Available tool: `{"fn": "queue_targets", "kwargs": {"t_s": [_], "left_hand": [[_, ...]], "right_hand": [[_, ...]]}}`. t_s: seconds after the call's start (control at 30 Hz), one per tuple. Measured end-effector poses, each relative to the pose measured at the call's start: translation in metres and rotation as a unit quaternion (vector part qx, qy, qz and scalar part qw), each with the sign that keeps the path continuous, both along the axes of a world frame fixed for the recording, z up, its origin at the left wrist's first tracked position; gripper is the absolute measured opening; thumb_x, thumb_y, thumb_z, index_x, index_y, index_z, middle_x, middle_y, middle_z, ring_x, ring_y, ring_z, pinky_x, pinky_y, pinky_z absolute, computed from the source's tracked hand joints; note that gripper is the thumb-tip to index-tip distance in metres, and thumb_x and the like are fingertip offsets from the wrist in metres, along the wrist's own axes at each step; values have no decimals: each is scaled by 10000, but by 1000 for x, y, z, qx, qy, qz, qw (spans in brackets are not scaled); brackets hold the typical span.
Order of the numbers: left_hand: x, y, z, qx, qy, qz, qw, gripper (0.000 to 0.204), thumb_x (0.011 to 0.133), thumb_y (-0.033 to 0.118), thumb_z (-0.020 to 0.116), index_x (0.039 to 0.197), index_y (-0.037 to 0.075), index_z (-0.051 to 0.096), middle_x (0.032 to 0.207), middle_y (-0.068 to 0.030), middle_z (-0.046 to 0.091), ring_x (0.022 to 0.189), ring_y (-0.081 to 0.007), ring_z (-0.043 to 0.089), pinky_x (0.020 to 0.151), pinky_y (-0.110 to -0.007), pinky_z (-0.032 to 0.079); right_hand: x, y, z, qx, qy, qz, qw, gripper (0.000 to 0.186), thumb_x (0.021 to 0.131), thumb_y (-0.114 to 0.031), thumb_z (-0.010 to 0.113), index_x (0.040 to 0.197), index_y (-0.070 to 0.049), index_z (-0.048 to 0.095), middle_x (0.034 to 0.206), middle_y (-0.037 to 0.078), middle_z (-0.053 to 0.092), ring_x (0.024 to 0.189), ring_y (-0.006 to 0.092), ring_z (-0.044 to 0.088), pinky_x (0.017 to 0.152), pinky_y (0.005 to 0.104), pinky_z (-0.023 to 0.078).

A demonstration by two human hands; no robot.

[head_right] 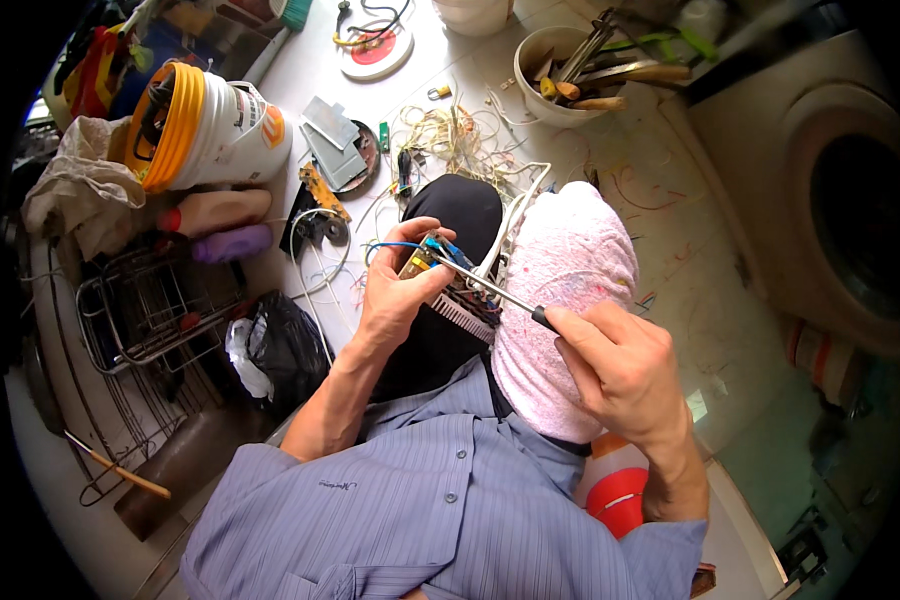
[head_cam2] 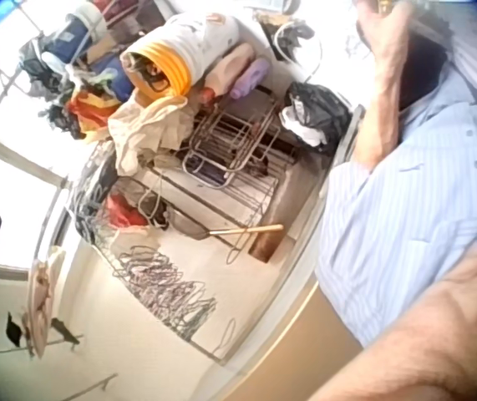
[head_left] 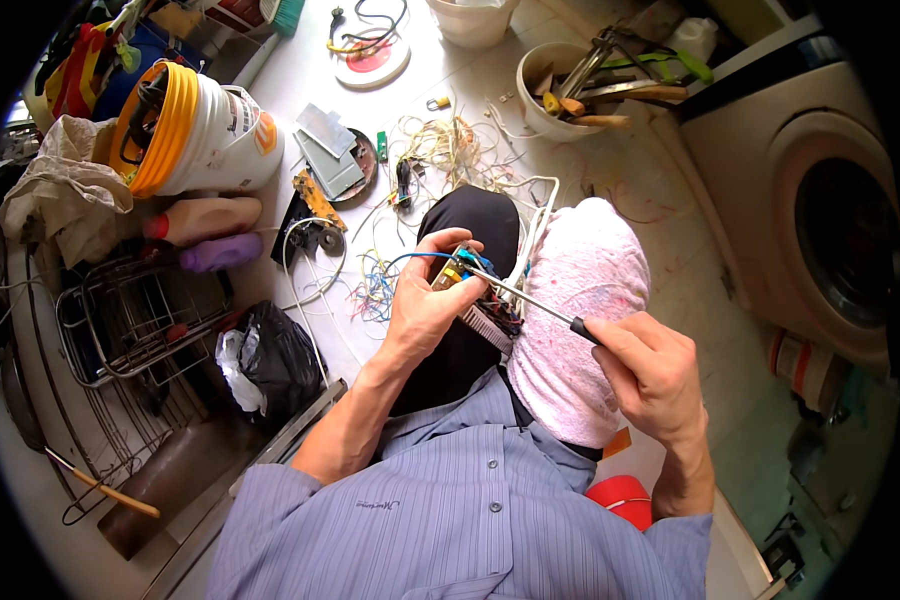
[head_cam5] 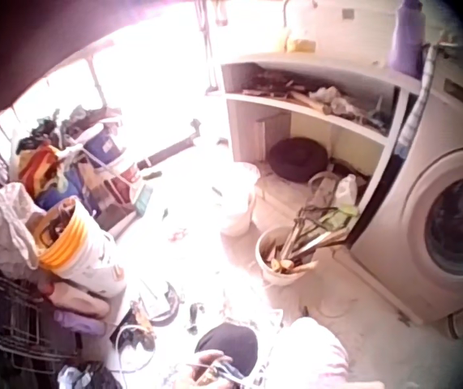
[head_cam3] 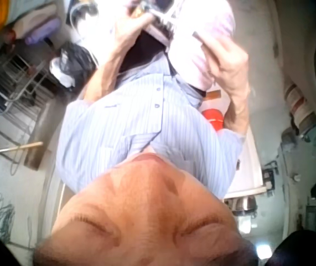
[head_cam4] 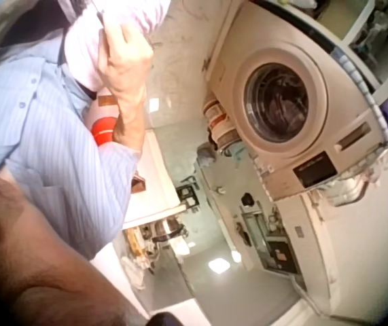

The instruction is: The person works on a circuit board by hand, using a screwdriver to tighten or loosen components while handling a bundle of wires.

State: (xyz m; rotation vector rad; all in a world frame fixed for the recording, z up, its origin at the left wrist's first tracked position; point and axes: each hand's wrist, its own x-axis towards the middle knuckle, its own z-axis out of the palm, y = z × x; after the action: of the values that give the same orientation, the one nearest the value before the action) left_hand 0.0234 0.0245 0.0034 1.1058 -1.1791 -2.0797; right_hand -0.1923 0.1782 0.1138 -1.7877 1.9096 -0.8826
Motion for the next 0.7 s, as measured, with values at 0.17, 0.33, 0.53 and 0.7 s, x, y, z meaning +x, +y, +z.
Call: {"fn": "queue_targets", "kwargs": {"t_s": [0.17,0.33,0.53,0.7], "left_hand": [[-2,0,-1,14,13,17,1000,545,826,16,762,1321,26,534,1235,-114,649,1031,-145,653,923,-307,553],[-1,0,-5,0,15,16,1000,528,836,11,763,1322,19,557,1194,-95,650,1028,-133,647,919,-297,563],[0,-1,-7,-19,6,15,1000,522,851,15,776,1334,13,577,1189,-98,671,1027,-138,664,906,-289,567],[-2,0,-6,0,5,22,1000,524,853,16,779,1338,10,578,1190,-96,672,1015,-133,665,897,-281,568]], "right_hand": [[-1,-1,-5,4,-29,-9,1000,290,770,45,726,1049,-31,736,768,96,632,635,266,620,577,351,488],[-3,1,-7,16,-58,-15,998,307,762,68,723,1054,-25,738,777,104,644,637,264,626,581,344,487],[-5,4,-7,35,-73,-20,996,318,766,70,728,1070,-25,739,771,106,637,628,256,625,576,340,487],[2,4,-9,44,-82,-35,995,308,776,63,731,1069,-31,741,778,110,636,624,258,627,572,342,486]]}}
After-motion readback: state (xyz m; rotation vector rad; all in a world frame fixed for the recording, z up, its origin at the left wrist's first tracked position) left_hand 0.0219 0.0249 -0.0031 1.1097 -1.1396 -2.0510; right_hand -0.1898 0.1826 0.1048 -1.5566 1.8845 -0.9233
